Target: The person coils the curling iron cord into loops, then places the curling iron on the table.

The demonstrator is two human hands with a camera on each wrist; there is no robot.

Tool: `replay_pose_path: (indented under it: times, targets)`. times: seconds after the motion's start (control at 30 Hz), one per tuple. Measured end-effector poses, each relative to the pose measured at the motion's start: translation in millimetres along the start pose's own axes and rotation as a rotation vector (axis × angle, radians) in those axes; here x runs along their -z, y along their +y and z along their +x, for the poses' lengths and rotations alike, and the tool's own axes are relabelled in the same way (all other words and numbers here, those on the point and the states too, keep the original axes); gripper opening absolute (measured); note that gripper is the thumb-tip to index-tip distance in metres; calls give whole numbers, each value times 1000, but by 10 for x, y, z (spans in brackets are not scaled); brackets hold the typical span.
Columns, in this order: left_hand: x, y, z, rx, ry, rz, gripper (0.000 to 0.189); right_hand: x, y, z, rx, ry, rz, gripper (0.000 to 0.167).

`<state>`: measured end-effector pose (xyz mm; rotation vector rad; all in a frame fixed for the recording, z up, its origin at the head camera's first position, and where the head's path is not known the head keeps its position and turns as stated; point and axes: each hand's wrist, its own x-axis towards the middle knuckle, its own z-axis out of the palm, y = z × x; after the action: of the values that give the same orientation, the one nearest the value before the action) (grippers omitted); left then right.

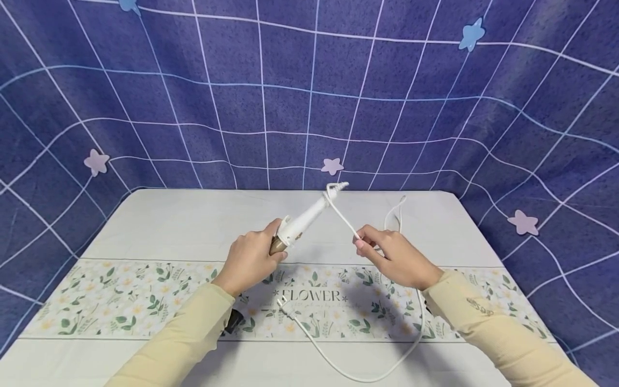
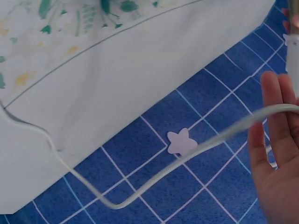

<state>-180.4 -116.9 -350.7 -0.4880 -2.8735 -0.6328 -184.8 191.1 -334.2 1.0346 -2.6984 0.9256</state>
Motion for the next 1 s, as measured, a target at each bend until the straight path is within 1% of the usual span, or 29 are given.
replay_pose_path:
  times: [0.07,0.17,0.37,0.47,0.6,0.67,0.8,0.9,1.0]
  targets:
    - [25,-4,9,26,16,-10,71,1,27,-25,0,-14,-25,18]
    - [56,-33,17,45,39,-14,70,10,63,-52,15,-8,-63,22]
    - [71,-83,25,42,48,-24,69,20,142,-65,78,11,-165,21]
    - [66,-87,23,28,57,-25,69,9,177,-64,108,14,-209,20]
    - [57,-67,12,-1,63,-39,69,-20,222,-60,127,2,-221,20]
    - [57,-44,3,-18,59,-50,68,-39,246,-56,138,-6,-224,20]
    - [67,22,-15,-44,38,-62,69,-79,300,-48,163,-9,-274,19]
    - [74,73,-24,-59,20,-68,70,-105,336,-36,161,-12,-288,19]
    - [70,105,-28,-73,-3,-95,71,-124,357,-13,135,-21,-254,19]
